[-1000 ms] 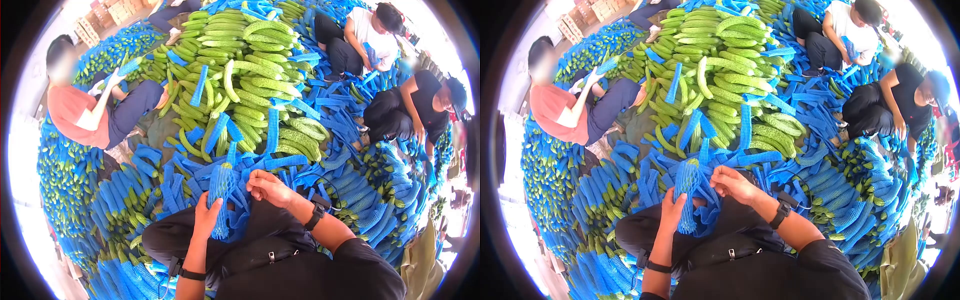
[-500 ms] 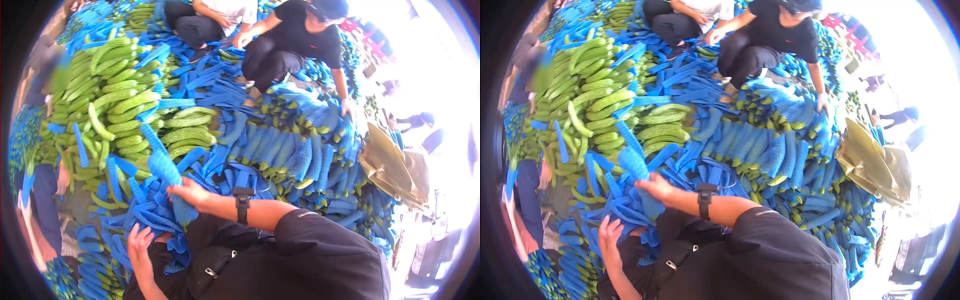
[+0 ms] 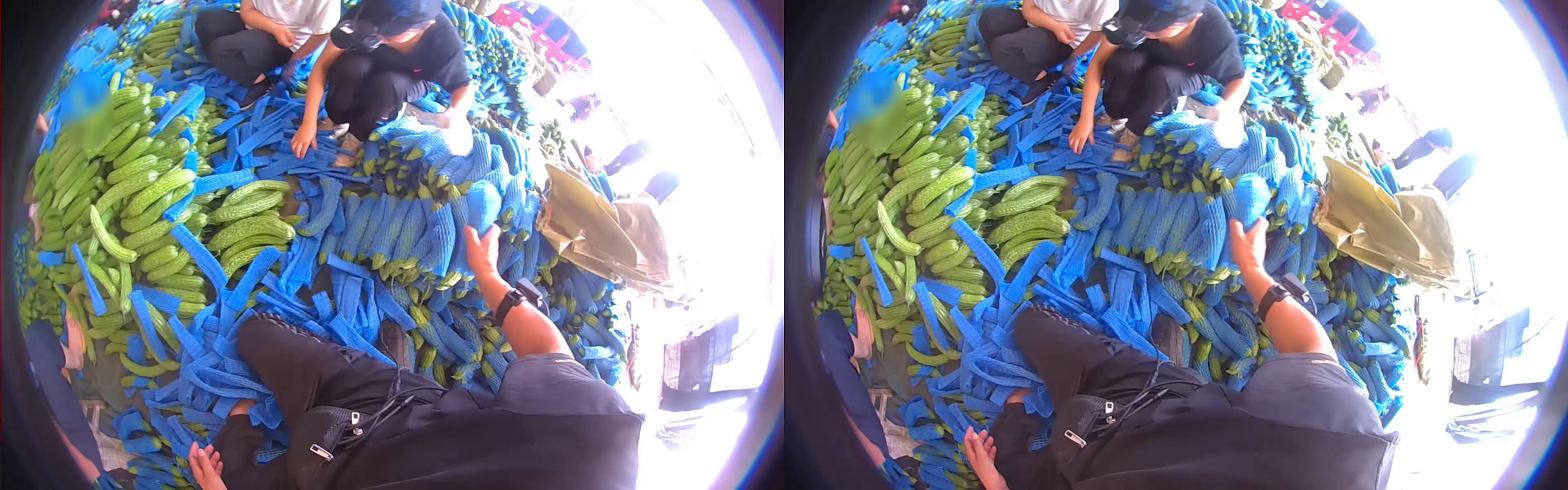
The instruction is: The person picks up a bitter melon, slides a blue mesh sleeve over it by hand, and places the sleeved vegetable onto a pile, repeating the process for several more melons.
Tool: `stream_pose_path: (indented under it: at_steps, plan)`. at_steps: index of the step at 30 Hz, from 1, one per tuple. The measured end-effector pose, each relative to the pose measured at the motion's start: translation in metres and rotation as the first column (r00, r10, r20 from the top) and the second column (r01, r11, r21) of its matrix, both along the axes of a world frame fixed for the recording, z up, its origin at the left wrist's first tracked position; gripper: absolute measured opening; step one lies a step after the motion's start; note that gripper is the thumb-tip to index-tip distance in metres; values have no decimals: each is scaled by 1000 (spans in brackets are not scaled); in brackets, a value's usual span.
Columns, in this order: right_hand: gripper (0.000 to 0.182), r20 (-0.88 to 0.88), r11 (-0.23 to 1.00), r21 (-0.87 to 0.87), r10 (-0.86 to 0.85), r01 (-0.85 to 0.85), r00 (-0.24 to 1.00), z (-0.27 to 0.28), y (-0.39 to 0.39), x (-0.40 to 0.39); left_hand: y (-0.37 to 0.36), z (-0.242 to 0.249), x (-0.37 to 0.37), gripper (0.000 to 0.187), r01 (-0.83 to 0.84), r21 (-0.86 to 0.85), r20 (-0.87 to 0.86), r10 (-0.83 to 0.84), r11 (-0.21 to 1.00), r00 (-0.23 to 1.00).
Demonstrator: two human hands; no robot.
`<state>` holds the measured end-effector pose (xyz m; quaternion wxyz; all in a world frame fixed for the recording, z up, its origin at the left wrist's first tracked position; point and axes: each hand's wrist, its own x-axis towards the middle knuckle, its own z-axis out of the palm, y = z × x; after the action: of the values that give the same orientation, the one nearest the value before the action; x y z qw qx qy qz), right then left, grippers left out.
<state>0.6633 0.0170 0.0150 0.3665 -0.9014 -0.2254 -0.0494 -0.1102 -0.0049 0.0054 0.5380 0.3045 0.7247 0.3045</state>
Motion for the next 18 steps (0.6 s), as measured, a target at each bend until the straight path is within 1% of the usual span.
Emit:
stream_pose_path:
  at_steps: [1, 3, 4, 5, 6, 7, 8, 9, 11, 13, 14, 15, 16, 17, 18]
  plan:
    - [66, 105, 997, -46, -62, 67, 993, 4, -15, 12, 0, -2, -2, 59, 26, -9, -7, -26, 1000, 1000]
    - [73, 351, 977, -155, -84, 146, 933, -3, -46, 45, 1, -1, -1, 60, 53, -16, -15, -53, 998, 998]
    - [85, 271, 919, -319, -144, 230, 952, 8, -54, 47, 2, 3, 4, 59, 47, -11, -24, -47, 999, 999]
    - [85, 271, 920, -318, -143, 229, 952, 10, -57, 46, 3, 5, 7, 59, 38, -5, -35, -38, 999, 999]
    - [92, 197, 854, -467, -153, 230, 968, 7, -62, 46, 2, -4, 1, 59, 35, -5, -34, -36, 999, 999]
    - [98, 122, 767, -606, -173, 211, 977, 0, -68, 49, -1, -19, -8, 54, 46, -6, -38, -46, 999, 998]
    - [108, -178, 798, -601, -189, 45, 966, -43, -85, 96, -6, -29, -13, 50, 50, -9, -45, -50, 999, 998]
    - [106, -271, 758, -652, -225, -6, 936, -77, -91, 116, -8, -32, -10, 50, 30, -13, -54, -31, 999, 998]
    - [100, -197, 647, -758, -354, 87, 914, -50, -76, 67, -9, -23, -6, 48, 42, 0, -73, -41, 999, 996]
    - [90, 53, 561, -772, -411, 298, 910, -49, -61, 52, -13, -27, -6, 47, -15, 18, -93, 16, 1000, 996]
    - [84, 231, 614, -683, -334, 397, 914, -52, -60, 53, -14, -22, -5, 47, -2, 34, -77, 5, 999, 997]
    - [78, 399, 676, -573, -263, 463, 878, -58, -58, 56, -14, -18, -5, 46, 8, 49, -66, -5, 999, 998]
    - [73, 420, 755, -559, -99, 343, 902, -50, -49, 51, -15, -17, -5, 46, -5, 56, -54, 8, 998, 999]
    - [68, 437, 815, -541, 63, 207, 897, -40, -35, 39, -14, -17, -4, 45, -17, 65, -47, 21, 998, 999]
    - [65, 425, 857, -508, 161, 87, 891, -48, -17, 22, -12, -18, -3, 45, -21, 66, -29, 23, 998, 999]
